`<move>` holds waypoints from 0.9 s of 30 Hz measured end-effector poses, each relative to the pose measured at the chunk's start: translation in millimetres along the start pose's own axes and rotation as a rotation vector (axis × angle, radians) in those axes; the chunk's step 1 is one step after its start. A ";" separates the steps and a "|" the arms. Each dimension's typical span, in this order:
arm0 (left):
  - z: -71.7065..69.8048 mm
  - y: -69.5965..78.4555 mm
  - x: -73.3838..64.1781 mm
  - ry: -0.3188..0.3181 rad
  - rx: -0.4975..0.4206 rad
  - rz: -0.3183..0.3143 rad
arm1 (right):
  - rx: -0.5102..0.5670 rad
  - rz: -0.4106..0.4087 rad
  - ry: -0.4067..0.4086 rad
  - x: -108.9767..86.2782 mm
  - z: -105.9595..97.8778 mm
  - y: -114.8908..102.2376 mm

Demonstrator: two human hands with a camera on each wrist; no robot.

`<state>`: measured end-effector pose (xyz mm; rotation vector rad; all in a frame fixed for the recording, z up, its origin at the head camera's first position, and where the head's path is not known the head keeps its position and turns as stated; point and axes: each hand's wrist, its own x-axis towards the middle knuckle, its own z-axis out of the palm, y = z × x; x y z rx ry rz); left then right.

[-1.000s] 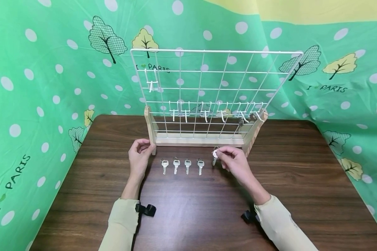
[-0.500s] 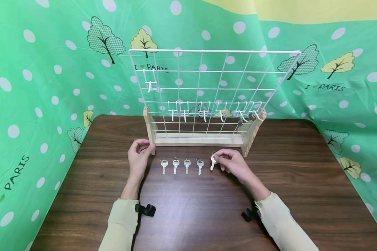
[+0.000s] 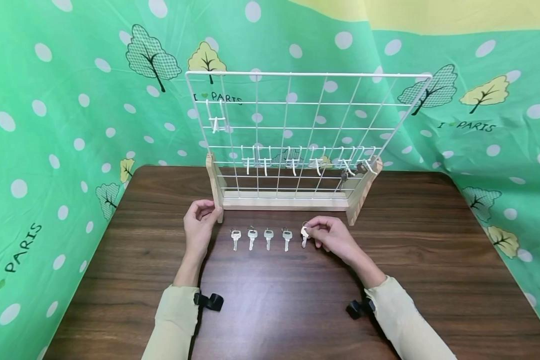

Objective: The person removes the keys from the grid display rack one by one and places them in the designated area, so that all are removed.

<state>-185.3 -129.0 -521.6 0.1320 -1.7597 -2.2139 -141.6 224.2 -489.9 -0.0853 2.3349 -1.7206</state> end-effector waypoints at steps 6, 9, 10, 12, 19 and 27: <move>-0.6 -1.3 0.9 0.003 0.007 -0.004 | -0.076 -0.008 0.019 1.7 4.1 3.2; -0.6 -1.8 1.2 0.003 0.009 -0.004 | -0.092 -0.032 0.025 2.3 4.9 4.2; -0.6 -1.8 1.2 0.002 0.008 -0.004 | -0.096 -0.041 0.030 2.5 5.1 4.4; -0.4 -1.4 0.8 0.001 0.003 -0.002 | -0.099 -0.055 0.039 2.6 5.7 4.4; 0.1 -1.1 0.3 0.003 -0.002 -0.004 | -0.162 -0.062 0.092 2.7 8.9 5.4; -0.3 -1.5 1.3 0.005 -0.004 -0.012 | -0.208 -0.065 0.129 2.8 11.5 5.2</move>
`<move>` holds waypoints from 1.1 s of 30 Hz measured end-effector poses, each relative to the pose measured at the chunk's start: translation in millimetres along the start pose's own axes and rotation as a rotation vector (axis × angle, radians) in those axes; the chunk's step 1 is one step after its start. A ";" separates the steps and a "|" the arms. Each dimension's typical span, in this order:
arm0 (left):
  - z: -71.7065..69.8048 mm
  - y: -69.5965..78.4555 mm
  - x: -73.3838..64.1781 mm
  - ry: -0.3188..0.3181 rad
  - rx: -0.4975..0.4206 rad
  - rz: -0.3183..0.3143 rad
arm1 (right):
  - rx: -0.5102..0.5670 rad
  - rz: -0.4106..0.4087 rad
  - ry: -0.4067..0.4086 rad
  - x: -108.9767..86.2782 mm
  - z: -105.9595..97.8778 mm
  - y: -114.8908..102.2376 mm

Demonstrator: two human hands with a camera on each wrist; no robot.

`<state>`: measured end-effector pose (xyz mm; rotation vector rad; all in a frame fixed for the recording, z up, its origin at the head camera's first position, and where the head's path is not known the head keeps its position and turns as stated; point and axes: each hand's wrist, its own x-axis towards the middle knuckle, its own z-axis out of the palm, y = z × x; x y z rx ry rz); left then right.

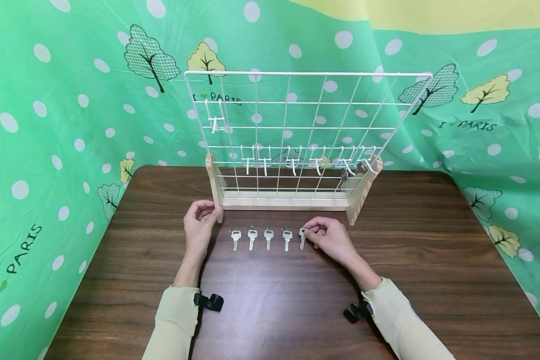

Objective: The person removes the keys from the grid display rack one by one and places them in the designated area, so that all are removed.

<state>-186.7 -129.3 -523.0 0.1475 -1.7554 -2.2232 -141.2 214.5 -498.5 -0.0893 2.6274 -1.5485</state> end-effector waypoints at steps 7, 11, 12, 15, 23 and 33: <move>0.1 0.6 -0.3 -0.004 -0.004 0.003 | -0.058 0.000 0.031 0.3 0.5 -1.1; 0.1 0.4 -0.4 -0.003 0.002 0.001 | -0.103 -0.005 0.056 0.9 0.8 -0.4; 0.1 0.5 -0.4 -0.001 0.001 0.000 | -0.104 -0.007 0.059 0.9 0.9 -0.4; 0.0 0.4 -0.4 -0.002 0.005 -0.001 | -0.106 -0.015 0.063 0.8 1.0 -0.5; -0.3 1.5 0.1 -0.006 0.013 -0.003 | -0.152 -0.057 0.072 0.5 1.6 -0.1; -0.6 0.4 0.7 -0.008 0.010 -0.004 | -0.153 -0.177 0.058 2.4 -1.1 14.1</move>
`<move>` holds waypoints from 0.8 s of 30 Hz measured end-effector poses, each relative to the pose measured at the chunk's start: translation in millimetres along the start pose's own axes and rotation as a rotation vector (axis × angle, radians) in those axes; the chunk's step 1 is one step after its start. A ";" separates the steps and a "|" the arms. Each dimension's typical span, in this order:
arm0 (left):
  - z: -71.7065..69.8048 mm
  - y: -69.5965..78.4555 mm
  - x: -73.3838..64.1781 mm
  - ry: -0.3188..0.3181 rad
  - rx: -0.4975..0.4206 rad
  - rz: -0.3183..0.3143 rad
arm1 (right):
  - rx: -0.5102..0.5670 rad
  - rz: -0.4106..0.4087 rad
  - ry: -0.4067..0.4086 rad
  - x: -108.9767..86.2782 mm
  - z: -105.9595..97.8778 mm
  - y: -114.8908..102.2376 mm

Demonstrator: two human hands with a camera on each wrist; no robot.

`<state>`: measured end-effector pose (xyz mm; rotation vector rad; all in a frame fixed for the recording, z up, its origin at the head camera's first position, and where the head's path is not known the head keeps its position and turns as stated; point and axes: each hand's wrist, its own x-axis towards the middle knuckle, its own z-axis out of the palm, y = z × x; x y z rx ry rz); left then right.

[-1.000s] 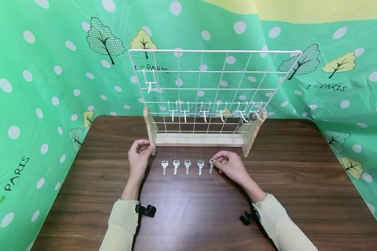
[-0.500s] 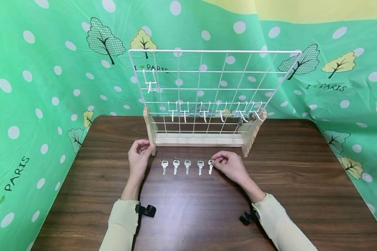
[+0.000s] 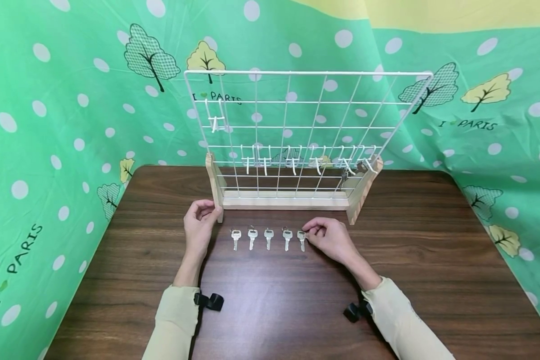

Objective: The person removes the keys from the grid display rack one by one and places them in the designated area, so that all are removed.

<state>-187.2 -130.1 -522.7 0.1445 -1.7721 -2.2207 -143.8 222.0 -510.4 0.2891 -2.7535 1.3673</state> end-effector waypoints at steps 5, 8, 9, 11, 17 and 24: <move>0.1 0.1 -0.1 0.003 -0.001 -0.003 | -0.029 0.062 -0.069 -0.7 -5.0 -14.8; 0.3 0.9 -0.5 0.000 -0.006 -0.001 | -0.015 0.082 -0.087 -1.0 -5.3 -16.0; 0.3 1.1 -0.7 -0.001 -0.006 -0.001 | -0.013 0.088 -0.088 -0.9 -4.9 -16.1; 0.7 1.7 -1.0 -0.003 -0.009 -0.002 | -0.012 0.099 -0.086 -0.9 -4.4 -16.3; 0.8 2.0 -1.0 -0.004 -0.008 0.000 | -0.031 0.095 -0.060 -0.2 -2.8 -16.7; 0.5 1.6 -1.1 -0.006 -0.009 0.001 | -0.018 0.056 -0.041 -0.8 -2.2 -11.6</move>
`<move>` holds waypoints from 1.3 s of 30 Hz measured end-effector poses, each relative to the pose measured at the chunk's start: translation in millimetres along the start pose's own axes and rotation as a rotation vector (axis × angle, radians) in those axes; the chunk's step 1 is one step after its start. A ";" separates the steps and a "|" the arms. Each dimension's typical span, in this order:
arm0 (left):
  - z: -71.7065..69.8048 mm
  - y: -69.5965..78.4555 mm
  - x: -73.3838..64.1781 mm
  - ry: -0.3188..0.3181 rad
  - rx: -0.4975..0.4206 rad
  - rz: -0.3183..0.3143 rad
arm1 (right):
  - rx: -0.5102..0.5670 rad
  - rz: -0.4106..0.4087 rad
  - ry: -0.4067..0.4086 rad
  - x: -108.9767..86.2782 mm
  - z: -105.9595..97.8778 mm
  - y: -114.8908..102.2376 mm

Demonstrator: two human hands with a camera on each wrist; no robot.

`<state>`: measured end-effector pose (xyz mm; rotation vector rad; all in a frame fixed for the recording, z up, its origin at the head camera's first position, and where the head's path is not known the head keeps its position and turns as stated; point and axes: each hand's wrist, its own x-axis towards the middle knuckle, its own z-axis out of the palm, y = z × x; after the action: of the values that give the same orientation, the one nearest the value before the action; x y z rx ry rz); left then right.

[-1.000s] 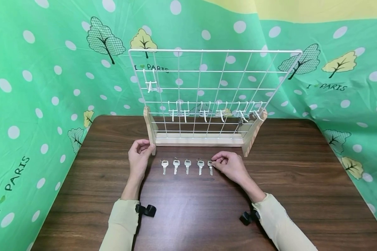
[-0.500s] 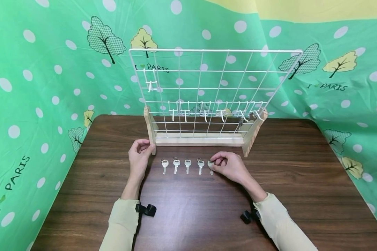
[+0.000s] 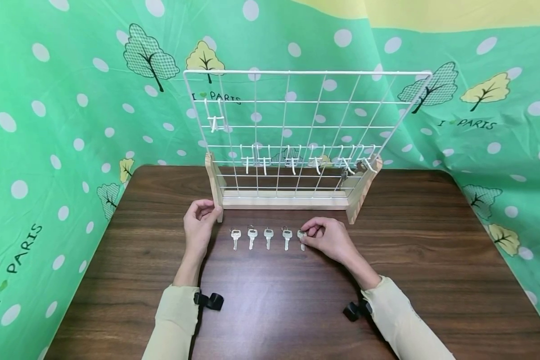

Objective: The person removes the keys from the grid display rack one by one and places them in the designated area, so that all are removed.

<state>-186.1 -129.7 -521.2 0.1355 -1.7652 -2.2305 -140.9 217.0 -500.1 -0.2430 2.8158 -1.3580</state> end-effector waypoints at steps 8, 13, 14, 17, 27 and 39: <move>0.6 -0.3 0.3 0.001 0.006 0.005 | 0.009 -0.017 0.014 -0.3 0.0 0.3; 0.7 -1.1 0.2 0.006 0.007 0.003 | 0.012 0.016 0.013 -0.8 -0.6 -3.0; 0.6 -1.2 0.1 0.006 0.008 0.003 | 0.017 0.018 0.015 -0.8 -0.7 -3.2; 0.4 -1.7 -0.1 0.009 0.004 0.001 | 0.023 0.023 0.018 -0.2 -0.7 -4.2; 0.3 -1.0 0.6 0.004 0.014 0.006 | 0.078 0.007 0.098 2.6 -11.1 -13.5; 0.4 -1.7 0.5 0.014 0.003 -0.003 | 0.275 0.024 0.272 5.6 -30.2 -22.7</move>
<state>-186.9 -129.1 -522.6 0.1533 -1.7625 -2.2235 -145.5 225.8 -463.2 -0.0213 2.7711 -1.8777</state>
